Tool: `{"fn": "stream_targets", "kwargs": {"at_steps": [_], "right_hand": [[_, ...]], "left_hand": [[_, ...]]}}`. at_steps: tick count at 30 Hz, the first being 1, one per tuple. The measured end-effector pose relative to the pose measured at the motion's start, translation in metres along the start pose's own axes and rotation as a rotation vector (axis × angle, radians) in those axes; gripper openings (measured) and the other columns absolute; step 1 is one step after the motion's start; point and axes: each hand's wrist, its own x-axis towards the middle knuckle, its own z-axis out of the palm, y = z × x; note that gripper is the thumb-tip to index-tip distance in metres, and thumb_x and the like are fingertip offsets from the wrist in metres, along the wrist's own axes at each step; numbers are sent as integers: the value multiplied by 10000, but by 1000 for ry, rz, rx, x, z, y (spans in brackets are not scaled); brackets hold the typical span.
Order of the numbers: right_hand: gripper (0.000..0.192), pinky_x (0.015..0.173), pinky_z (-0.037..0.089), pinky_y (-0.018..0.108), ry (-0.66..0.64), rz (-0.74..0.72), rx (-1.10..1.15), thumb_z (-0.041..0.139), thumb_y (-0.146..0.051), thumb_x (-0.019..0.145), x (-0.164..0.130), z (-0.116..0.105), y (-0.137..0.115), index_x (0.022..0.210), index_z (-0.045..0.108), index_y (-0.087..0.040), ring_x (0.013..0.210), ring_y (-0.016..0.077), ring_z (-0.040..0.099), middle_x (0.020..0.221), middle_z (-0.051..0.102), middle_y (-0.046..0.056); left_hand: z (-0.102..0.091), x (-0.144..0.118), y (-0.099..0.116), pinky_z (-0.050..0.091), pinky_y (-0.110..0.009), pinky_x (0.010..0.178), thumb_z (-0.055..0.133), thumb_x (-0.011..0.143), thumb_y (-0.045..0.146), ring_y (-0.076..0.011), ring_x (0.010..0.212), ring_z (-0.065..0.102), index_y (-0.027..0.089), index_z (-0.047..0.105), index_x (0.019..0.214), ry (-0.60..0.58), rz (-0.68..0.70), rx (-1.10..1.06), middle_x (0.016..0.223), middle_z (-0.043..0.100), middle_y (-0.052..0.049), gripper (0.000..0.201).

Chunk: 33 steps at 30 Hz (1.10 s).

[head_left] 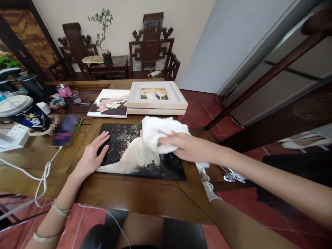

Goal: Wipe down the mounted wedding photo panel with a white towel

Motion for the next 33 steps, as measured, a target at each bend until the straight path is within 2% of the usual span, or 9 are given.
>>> {"fn": "stream_targets", "kwargs": {"at_steps": [3, 6, 8, 11, 15, 17, 21, 28, 33], "right_hand": [[665, 1100, 334, 530, 69, 13, -49, 357, 73, 646, 12, -2, 19, 1219, 569, -189, 1450, 273, 215, 1373, 566, 120], [708, 1132, 263, 574, 61, 78, -71, 350, 86, 630, 6, 4, 13, 1262, 530, -178, 1465, 262, 84, 1445, 492, 140], [721, 1150, 233, 570, 4, 135, -57, 357, 91, 631, -8, 12, -3, 1283, 519, -173, 1459, 264, 41, 1476, 454, 154], [720, 1150, 270, 543, -123, 198, 6, 378, 97, 628, -36, 21, -36, 1244, 564, -225, 1447, 285, 110, 1536, 368, 119], [661, 1154, 298, 494, -272, 95, 76, 382, 114, 587, -64, 21, -78, 1034, 650, -293, 1440, 248, 202, 1533, 385, 23], [629, 1154, 292, 498, -299, 42, 89, 385, 110, 589, -65, 16, -87, 1000, 659, -279, 1431, 244, 250, 1495, 448, 41], [652, 1160, 236, 539, -293, 18, 91, 371, 101, 628, -43, 5, -66, 1150, 625, -196, 1438, 273, 218, 1491, 443, 129], [707, 1162, 183, 577, -17, -1, -28, 339, 82, 654, 4, -1, 11, 1281, 518, -191, 1465, 229, 75, 1434, 506, 112], [719, 1137, 212, 622, -5, 132, -65, 349, 97, 645, -5, 17, -4, 1314, 491, -126, 1460, 282, -34, 1475, 431, 200]], "left_hand": [[0, 0, 0, 331, -471, 1155, 449, 968, 453, -272, 1375, 431, 127, 577, 1317, 1, -8, -9, 1433, 522, -143, 495], [0, 0, 0, 334, -485, 1151, 446, 966, 467, -282, 1371, 434, 143, 583, 1313, 3, -12, -9, 1431, 526, -137, 494], [0, 0, 0, 333, -492, 1151, 442, 968, 472, -281, 1372, 434, 154, 579, 1317, 4, -12, -5, 1436, 522, -129, 492], [2, 0, -1, 325, -488, 1157, 436, 970, 470, -273, 1372, 434, 153, 581, 1312, 7, -12, 2, 1441, 517, -124, 489], [3, 1, 0, 323, -475, 1159, 435, 973, 453, -268, 1372, 437, 123, 582, 1305, 6, -10, 12, 1438, 517, -141, 491], [3, 1, 0, 328, -473, 1157, 438, 972, 448, -268, 1371, 438, 117, 579, 1307, 8, -4, 14, 1435, 520, -142, 492], [2, 1, 1, 330, -468, 1156, 444, 971, 444, -267, 1369, 440, 116, 581, 1305, 5, -2, 14, 1433, 522, -141, 488], [1, 1, 1, 323, -456, 1161, 462, 968, 417, -254, 1374, 434, 101, 579, 1306, 4, 1, 6, 1441, 512, -143, 477], [2, 0, -2, 332, -472, 1155, 454, 970, 428, -258, 1369, 443, 118, 587, 1296, 15, 9, 9, 1432, 523, -136, 469]]}}
